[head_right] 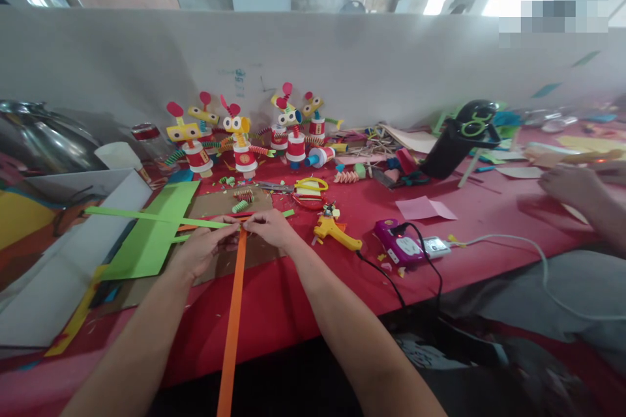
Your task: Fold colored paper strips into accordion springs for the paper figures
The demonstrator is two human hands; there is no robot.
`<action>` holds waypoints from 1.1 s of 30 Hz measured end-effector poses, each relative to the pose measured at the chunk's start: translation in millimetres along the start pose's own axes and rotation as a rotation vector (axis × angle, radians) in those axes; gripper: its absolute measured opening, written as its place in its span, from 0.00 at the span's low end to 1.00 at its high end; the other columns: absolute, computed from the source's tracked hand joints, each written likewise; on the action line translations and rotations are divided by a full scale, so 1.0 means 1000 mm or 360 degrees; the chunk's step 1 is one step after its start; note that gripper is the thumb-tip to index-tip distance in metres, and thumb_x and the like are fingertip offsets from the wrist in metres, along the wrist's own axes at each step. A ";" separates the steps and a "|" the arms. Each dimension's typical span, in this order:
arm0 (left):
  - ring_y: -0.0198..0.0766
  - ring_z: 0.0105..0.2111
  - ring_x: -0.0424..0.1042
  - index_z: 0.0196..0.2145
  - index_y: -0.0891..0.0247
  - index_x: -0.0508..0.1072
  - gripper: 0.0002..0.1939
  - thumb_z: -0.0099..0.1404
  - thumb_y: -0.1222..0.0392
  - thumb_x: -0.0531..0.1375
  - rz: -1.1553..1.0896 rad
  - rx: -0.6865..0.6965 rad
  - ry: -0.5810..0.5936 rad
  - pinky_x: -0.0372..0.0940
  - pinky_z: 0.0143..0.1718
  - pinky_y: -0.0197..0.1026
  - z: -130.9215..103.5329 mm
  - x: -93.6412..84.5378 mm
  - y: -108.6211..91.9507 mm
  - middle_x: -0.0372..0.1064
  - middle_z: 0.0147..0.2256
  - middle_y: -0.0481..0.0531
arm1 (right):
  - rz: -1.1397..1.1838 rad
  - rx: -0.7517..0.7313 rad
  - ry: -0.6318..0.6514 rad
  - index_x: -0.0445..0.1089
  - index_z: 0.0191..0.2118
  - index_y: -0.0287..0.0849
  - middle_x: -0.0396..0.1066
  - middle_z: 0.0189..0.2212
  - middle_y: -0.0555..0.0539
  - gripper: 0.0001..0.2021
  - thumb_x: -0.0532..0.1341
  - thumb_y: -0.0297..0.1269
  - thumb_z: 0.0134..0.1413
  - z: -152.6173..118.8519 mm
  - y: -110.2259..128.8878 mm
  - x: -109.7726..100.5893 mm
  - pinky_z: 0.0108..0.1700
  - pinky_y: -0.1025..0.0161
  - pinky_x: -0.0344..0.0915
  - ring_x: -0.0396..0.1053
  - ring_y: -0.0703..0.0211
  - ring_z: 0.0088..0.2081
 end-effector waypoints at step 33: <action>0.37 0.29 0.73 0.30 0.66 0.78 0.13 0.45 0.58 0.70 -0.0434 0.0374 -0.0333 0.67 0.36 0.39 0.002 0.004 0.001 0.76 0.27 0.51 | 0.0755 -0.0081 -0.0248 0.73 0.26 0.41 0.70 0.21 0.52 0.10 0.68 0.41 0.40 -0.010 0.009 0.020 0.28 0.67 0.60 0.64 0.67 0.23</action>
Point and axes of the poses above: each hand's wrist, its own z-axis towards the middle knuckle, its own x-axis out of the palm, y = z × x, the point moved 3 cm from there along z, towards the middle knuckle
